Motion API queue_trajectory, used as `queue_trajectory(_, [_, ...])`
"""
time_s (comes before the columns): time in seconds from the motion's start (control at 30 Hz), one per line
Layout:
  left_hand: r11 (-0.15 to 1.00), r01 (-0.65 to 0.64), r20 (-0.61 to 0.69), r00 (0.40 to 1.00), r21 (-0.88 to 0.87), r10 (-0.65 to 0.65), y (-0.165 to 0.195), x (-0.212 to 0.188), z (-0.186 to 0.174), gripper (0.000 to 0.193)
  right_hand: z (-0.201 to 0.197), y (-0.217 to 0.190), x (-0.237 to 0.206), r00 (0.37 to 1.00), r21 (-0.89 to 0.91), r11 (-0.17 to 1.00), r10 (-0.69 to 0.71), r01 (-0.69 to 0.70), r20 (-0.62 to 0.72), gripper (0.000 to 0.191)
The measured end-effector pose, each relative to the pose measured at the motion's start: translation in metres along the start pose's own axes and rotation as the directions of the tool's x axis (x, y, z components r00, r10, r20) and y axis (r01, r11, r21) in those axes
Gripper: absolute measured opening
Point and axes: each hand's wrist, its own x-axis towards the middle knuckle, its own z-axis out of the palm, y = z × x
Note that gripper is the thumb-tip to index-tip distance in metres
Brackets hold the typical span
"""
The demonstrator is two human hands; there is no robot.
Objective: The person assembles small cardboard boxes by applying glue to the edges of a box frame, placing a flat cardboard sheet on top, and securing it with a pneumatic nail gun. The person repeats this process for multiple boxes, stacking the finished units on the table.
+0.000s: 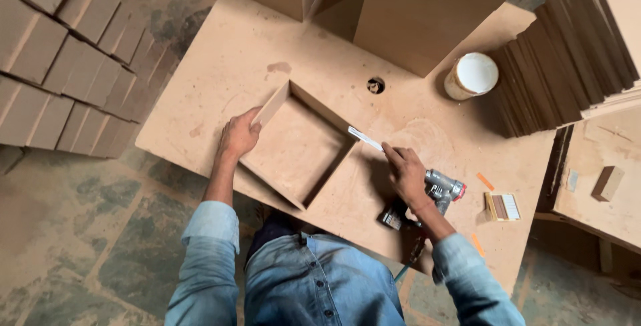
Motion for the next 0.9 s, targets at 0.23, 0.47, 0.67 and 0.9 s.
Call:
queue_trajectory(0.23, [0.999, 0.022, 0.029, 0.999, 0.039, -0.024, 0.002, 0.000, -0.006, 0.047, -0.005, -0.034, -0.041, 0.958, -0.037, 0.964, -0.258, 0.265, 0.128, 0.069])
queue_trajectory(0.47, [0.998, -0.066, 0.045, 0.997, -0.003, 0.066, -0.012, 0.001, -0.005, 0.041, 0.000, -0.043, -0.017, 0.993, -0.112, 0.988, -0.102, 0.108, 0.054, 0.066])
queue_trajectory(0.67, [0.989, -0.064, 0.079, 0.994, -0.132, 0.075, -0.033, 0.006, 0.007, 0.039, -0.014, -0.132, -0.081, 0.969, -0.111, 0.966, -0.220, 0.232, 0.110, 0.061])
queue_trajectory(0.9, [0.902, -0.184, 0.033, 0.976, -0.390, 0.213, -0.078, -0.036, 0.010, 0.050, 0.036, -0.269, -0.108, 0.798, 0.159, 0.836, 0.549, -0.525, -0.247, 0.040])
